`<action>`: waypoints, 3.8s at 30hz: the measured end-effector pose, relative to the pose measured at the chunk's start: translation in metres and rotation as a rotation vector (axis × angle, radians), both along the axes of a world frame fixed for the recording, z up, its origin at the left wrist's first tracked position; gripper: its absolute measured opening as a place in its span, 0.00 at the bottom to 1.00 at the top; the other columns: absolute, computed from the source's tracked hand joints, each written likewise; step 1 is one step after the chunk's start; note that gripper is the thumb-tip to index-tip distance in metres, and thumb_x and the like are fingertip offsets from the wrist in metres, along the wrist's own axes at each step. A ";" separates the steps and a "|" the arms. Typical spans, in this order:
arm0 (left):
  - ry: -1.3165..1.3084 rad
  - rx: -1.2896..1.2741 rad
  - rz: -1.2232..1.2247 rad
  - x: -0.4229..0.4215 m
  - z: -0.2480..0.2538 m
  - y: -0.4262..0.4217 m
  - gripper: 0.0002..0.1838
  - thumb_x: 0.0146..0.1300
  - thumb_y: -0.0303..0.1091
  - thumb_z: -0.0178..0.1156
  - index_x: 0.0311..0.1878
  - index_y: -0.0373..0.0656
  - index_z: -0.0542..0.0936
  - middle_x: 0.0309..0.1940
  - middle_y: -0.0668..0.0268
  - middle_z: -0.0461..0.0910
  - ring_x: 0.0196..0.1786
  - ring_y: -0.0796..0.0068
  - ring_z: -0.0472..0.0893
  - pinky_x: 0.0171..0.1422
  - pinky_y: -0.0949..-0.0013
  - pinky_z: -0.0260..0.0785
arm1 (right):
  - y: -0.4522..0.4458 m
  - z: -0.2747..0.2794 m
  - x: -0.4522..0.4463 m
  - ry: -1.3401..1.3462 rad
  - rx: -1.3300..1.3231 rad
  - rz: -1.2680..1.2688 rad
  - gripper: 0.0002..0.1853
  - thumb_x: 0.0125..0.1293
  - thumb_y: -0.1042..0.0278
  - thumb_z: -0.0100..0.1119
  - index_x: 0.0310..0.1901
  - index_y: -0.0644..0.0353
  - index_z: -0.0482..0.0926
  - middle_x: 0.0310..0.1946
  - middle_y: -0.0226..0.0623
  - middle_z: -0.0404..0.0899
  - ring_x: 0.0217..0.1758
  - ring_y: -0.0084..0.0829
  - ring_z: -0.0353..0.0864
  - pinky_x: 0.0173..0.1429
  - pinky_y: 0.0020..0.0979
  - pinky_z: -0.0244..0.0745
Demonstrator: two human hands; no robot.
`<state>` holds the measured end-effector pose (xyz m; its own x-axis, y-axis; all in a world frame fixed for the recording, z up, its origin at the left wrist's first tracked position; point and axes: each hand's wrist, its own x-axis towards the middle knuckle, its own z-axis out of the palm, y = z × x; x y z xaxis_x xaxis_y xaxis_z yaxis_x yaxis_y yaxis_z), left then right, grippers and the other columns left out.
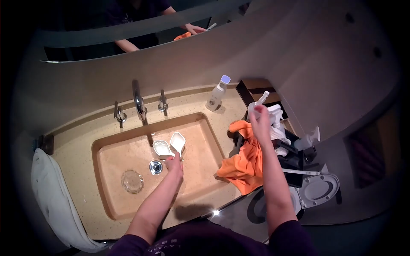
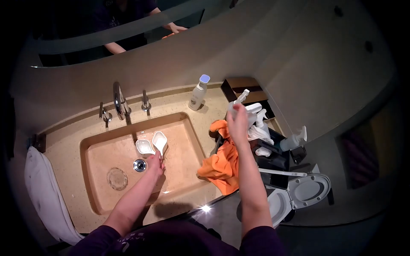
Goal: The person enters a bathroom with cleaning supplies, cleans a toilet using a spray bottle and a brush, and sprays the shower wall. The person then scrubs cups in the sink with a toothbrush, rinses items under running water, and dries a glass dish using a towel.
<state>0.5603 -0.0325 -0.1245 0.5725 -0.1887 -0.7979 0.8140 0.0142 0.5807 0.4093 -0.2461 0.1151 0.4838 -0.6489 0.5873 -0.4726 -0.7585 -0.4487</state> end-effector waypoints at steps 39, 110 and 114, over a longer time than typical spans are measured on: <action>-1.135 0.053 -0.568 0.134 0.107 0.180 0.13 0.68 0.43 0.49 0.37 0.43 0.74 0.28 0.74 0.65 0.33 0.84 0.64 0.37 0.77 0.61 | 0.069 0.118 -0.135 -0.418 0.555 0.184 0.32 0.52 0.64 0.62 0.58 0.65 0.67 0.49 0.38 0.74 0.53 0.28 0.73 0.58 0.30 0.64; -0.607 -0.648 -0.412 -0.072 0.125 0.133 0.15 0.70 0.39 0.45 0.36 0.40 0.76 0.31 0.74 0.68 0.33 0.86 0.65 0.41 0.81 0.58 | 0.246 -0.002 -0.029 0.244 0.238 0.548 0.16 0.52 0.61 0.63 0.40 0.62 0.75 0.30 0.44 0.75 0.33 0.45 0.77 0.36 0.37 0.72; -0.632 -0.644 -0.412 -0.069 0.119 0.133 0.15 0.70 0.38 0.45 0.36 0.38 0.76 0.32 0.73 0.68 0.35 0.85 0.65 0.43 0.79 0.59 | 0.249 0.002 -0.031 0.297 0.278 0.591 0.16 0.53 0.61 0.62 0.40 0.60 0.76 0.31 0.43 0.76 0.34 0.44 0.78 0.36 0.38 0.73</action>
